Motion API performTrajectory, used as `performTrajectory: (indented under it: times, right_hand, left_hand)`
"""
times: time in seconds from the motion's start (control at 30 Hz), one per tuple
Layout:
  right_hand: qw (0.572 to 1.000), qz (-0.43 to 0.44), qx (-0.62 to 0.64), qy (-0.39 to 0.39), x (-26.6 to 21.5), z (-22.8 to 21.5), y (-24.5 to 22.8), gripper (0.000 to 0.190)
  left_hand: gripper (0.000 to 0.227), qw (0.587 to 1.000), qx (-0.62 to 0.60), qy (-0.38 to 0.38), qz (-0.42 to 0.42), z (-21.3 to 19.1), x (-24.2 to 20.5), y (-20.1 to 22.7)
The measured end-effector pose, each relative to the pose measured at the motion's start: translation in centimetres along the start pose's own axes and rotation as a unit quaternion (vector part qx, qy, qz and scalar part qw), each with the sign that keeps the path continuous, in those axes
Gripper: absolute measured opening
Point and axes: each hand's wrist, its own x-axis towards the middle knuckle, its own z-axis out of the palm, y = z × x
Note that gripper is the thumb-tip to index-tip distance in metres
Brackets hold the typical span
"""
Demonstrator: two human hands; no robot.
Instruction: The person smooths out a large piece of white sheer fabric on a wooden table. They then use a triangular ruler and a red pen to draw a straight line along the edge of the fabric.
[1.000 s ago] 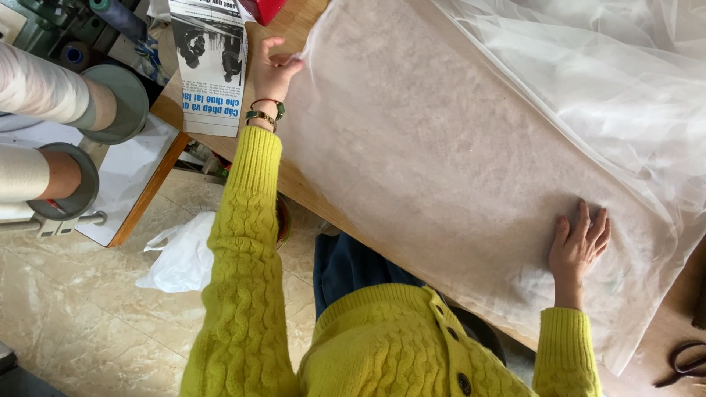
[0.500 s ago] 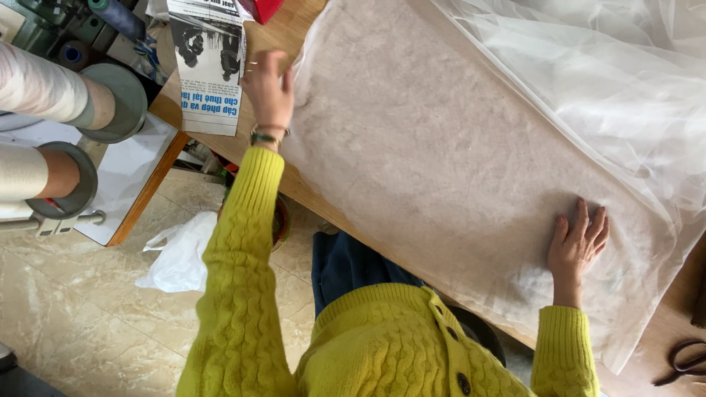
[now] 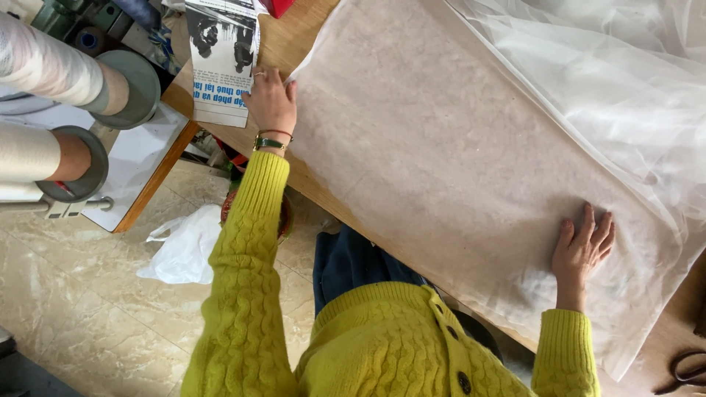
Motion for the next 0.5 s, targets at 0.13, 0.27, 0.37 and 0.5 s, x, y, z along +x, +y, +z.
performTrajectory:
  times: [0.13, 0.27, 0.37, 0.5]
  right_hand:
    - [1.0, 0.007, 0.0, -0.001, -0.1, 0.0, 0.0, 0.058]
    - [1.0, 0.001, -0.006, 0.007, -0.1, 0.2, 0.2, 0.056]
    - [1.0, -0.016, -0.003, 0.012, -0.1, 0.2, 0.3, 0.057]
    - [1.0, 0.0, 0.001, 0.004, -0.1, 0.2, 0.2, 0.056]
  left_hand:
    - [0.019, 0.99, -0.136, -0.003, -0.029, -0.9, -0.8, -1.2]
    - [0.02, 0.974, -0.215, 0.074, 0.0, -2.9, -1.3, -1.1]
    - [0.019, 0.952, -0.275, 0.105, 0.082, -4.5, -1.5, 0.0]
    - [0.017, 0.955, -0.276, 0.078, 0.068, -1.7, -0.5, 0.6]
